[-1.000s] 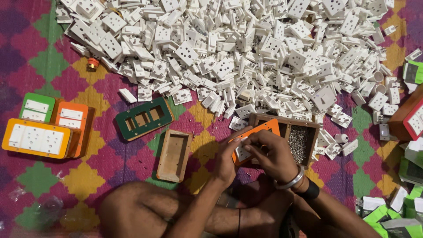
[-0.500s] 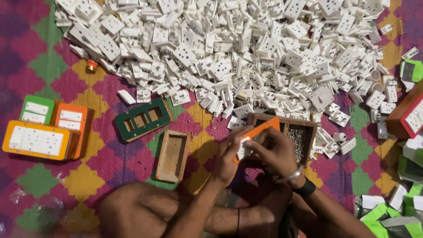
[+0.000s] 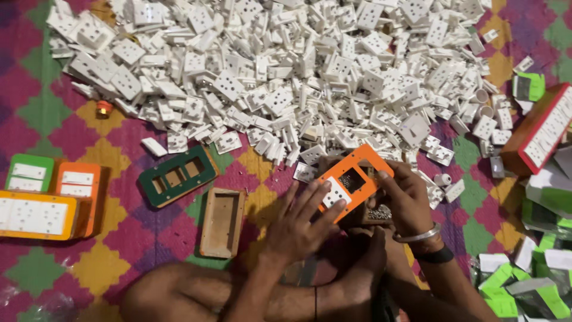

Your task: The person sits on a mat and assembles electrical socket units by inserting white plastic socket modules into colored frames and securing them with screws. They handle multiple units, including orange and green frames, and place completed assemblies into a wooden box.

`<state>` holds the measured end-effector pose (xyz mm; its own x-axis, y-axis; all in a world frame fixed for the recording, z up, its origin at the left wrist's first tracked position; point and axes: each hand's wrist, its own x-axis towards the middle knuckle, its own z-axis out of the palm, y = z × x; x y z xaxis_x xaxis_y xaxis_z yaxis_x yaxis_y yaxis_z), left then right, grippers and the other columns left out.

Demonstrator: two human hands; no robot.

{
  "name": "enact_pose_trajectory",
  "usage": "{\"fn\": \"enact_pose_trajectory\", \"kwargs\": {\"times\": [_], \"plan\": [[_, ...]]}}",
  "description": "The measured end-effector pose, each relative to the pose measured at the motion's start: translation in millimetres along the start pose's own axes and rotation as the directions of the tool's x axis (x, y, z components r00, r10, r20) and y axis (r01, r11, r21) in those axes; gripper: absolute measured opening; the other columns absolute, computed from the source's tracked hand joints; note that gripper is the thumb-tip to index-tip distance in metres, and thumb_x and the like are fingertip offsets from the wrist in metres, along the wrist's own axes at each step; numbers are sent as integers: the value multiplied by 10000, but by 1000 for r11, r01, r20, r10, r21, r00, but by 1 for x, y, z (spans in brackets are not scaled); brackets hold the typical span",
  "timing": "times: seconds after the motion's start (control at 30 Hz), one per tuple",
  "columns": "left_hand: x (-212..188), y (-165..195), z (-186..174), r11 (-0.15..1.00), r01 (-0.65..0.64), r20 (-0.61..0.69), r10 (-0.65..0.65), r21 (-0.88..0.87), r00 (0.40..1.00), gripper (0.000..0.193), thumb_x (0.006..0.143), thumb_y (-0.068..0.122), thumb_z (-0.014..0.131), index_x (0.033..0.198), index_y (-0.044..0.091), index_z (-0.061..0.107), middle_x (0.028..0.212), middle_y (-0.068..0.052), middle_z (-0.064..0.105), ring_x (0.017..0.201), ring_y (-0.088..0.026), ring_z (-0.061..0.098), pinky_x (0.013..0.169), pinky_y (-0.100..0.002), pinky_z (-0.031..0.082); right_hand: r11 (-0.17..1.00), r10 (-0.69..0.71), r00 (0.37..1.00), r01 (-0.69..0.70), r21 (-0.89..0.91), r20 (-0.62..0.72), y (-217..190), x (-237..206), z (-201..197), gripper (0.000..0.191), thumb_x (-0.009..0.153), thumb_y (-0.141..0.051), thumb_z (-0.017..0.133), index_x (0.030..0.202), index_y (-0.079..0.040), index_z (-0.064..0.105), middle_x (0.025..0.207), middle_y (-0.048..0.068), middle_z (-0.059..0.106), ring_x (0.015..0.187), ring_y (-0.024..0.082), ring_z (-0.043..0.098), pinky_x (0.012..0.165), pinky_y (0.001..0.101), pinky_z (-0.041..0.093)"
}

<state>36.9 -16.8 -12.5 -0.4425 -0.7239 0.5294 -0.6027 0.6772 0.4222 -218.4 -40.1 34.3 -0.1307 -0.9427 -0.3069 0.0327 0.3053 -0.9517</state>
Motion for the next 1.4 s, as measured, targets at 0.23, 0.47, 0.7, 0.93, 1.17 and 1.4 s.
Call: {"fn": "enact_pose_trajectory", "kwargs": {"times": [0.23, 0.47, 0.7, 0.93, 1.17, 1.4], "plan": [[-17, 11, 40, 914, 289, -111, -330, -284, 937, 382, 1067, 40, 487, 1405, 133, 638, 1392, -124, 653, 1270, -301, 663, 1086, -396, 567, 967, 209, 978, -204, 150, -20, -6, 4, 3, 276, 1025, -205, 545, 1148, 26, 631, 826, 122, 715, 627, 176, 705, 582, 313, 598], [-37, -24, 65, -639, 29, 575, -672, -769, 467, 493, 999, 81, 558, 1479, 116, 450, 1302, -77, 605, 1095, -234, 674, 896, -440, 606, 110, -207, 894, 426, -898, 398, 39, 4, 23, 190, 897, -256, 680, 1054, -151, 659, 978, 94, 673, 780, 357, 686, 645, 450, 560], [-10, -22, 58, -708, -32, 604, -624, -706, 496, 545, 961, 77, 508, 1487, 172, 405, 1341, -93, 627, 1159, -261, 663, 926, -472, 595, 60, -114, 845, 531, -845, 523, 64, 18, 42, 274, 782, -170, 631, 1048, -198, 691, 1027, 59, 662, 802, 323, 704, 634, 460, 576], [-3, -22, 63, -658, 67, 615, -657, -750, 435, 540, 985, 84, 498, 1503, 186, 381, 1396, -99, 585, 1192, -290, 668, 944, -470, 610, 307, -202, 945, 312, -899, 258, 58, 16, 38, 118, 812, -254, 729, 900, -190, 774, 875, 47, 729, 680, 314, 715, 596, 433, 575], [-10, 3, 69, -401, 205, 450, -795, -893, 407, 464, 993, 164, 601, 1438, 104, 482, 1323, -70, 608, 1154, -200, 651, 890, -408, 614, 950, 263, 960, -241, -197, 93, 48, 7, 37, 197, 876, -161, 762, 968, 11, 740, 681, 26, 655, 487, 102, 476, 422, 272, 347], [-5, 15, 49, -207, 477, 418, -820, -854, 391, 319, 985, 159, 590, 1283, 78, 511, 1148, -46, 671, 998, -116, 657, 789, -279, 588, 975, 218, 971, -222, 26, 100, 49, -1, 64, 178, 925, -164, 728, 983, 4, 741, 717, 13, 701, 520, 55, 540, 472, 219, 425]]}}
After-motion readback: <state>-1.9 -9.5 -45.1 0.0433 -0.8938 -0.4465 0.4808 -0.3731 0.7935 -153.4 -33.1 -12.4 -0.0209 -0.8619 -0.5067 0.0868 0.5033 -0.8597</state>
